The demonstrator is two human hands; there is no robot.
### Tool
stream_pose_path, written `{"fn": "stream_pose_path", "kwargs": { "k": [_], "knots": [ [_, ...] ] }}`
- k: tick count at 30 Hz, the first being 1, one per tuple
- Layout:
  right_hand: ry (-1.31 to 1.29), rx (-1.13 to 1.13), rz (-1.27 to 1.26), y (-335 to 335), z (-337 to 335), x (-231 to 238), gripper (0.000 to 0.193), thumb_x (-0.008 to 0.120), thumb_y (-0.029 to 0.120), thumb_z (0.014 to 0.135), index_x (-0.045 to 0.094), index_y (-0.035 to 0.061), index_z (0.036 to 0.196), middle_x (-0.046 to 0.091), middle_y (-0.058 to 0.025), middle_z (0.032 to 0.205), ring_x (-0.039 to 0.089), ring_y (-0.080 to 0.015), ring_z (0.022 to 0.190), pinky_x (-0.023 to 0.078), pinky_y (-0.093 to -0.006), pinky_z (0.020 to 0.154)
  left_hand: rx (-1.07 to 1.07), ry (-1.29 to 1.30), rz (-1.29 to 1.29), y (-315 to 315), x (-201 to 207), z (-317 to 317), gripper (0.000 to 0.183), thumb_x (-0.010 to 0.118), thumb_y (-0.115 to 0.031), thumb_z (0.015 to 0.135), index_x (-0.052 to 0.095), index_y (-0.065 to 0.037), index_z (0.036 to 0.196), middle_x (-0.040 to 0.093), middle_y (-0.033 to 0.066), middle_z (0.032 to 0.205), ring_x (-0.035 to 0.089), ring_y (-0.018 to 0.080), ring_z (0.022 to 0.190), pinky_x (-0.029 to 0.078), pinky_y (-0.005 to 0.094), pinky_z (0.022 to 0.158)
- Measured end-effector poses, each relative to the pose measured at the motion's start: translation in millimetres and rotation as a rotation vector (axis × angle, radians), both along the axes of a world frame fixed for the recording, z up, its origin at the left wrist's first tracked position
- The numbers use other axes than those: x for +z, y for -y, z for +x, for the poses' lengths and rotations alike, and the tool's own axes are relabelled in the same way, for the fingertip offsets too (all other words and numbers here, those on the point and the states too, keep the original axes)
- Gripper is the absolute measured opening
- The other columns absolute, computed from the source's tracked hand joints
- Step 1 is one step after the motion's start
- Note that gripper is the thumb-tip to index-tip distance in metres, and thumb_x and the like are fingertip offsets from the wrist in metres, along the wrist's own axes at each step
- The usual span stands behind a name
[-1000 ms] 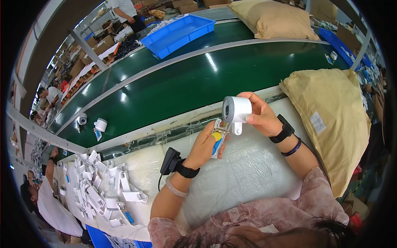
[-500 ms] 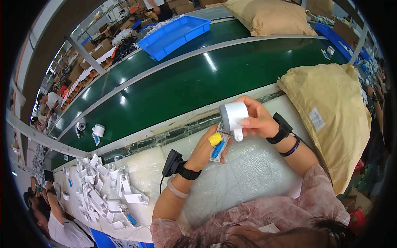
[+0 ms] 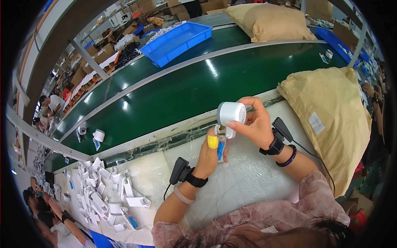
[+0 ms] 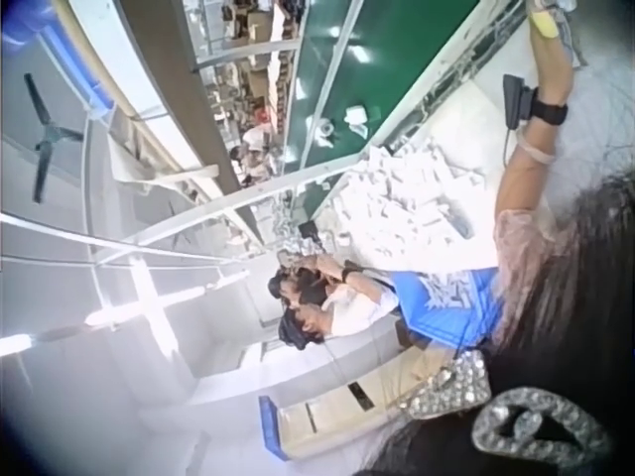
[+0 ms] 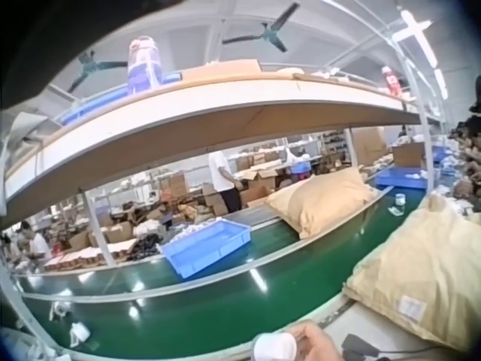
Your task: The person assembles handheld fans by picking up a white plastic housing and a motor, fitting the motor and a battery into the housing, and snapping a fan head and a back cover onto the assembly before placing the completed fan back onto the belt.
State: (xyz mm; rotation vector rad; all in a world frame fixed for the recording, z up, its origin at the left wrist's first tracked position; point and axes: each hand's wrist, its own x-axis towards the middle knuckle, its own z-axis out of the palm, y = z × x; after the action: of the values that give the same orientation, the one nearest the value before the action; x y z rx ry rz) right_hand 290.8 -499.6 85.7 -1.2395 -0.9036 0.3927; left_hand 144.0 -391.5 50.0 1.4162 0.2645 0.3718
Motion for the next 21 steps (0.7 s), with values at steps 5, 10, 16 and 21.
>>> {"fn": "stream_pose_path", "kwargs": {
  "k": [5,10,16,21],
  "knots": [
    [0.12,-0.096,0.016,-5.5,-0.2,1.9,0.058,0.081,0.01,0.075,0.043,0.0026,0.118,0.054,-0.0145,0.12,0.068,-0.0171,0.085,0.056,-0.0241,0.064,-0.007,0.04,-0.06,4.9,2.4,-0.8,0.051,0.026,-0.048,0.102,0.044,-0.005,0.123,0.055,0.0065,0.093,0.052,0.01,0.062,0.048,0.0258,0.05],
    [0.165,-0.147,-0.002,-7.3,7.4,-2.5,0.042,0.078,0.009,0.078,0.047,0.0022,0.106,0.055,-0.016,0.122,0.067,-0.0132,0.079,0.055,-0.0223,0.06,-0.136,0.062,0.013,3.3,-4.1,-0.9,0.048,0.028,-0.047,0.102,0.045,-0.006,0.12,0.055,0.0056,0.093,0.052,0.0092,0.061,0.046,0.0249,0.05],
    [0.263,-0.097,-0.116,-4.6,3.4,-11.4,0.017,0.068,0.004,0.086,0.054,0.0038,0.097,0.067,-0.0107,0.104,0.054,-0.0008,0.055,0.044,-0.018,0.049,-0.105,-0.012,-0.014,13.4,0.7,0.9,0.035,0.037,-0.035,0.103,0.045,-0.005,0.119,0.056,0.006,0.093,0.054,0.0102,0.059,0.045,0.0248,0.049],
    [0.176,-0.11,-0.181,-6.7,21.4,-22.3,0.022,0.065,0.015,0.091,0.055,0.0047,0.109,0.066,-0.0064,0.099,0.053,-0.0032,0.058,0.045,-0.0196,0.051,-0.157,0.043,-0.098,6.7,1.9,-0.7,0.033,0.038,-0.031,0.103,0.045,-0.004,0.12,0.056,0.0071,0.093,0.054,0.0107,0.06,0.046,0.025,0.049]
  ]
}}
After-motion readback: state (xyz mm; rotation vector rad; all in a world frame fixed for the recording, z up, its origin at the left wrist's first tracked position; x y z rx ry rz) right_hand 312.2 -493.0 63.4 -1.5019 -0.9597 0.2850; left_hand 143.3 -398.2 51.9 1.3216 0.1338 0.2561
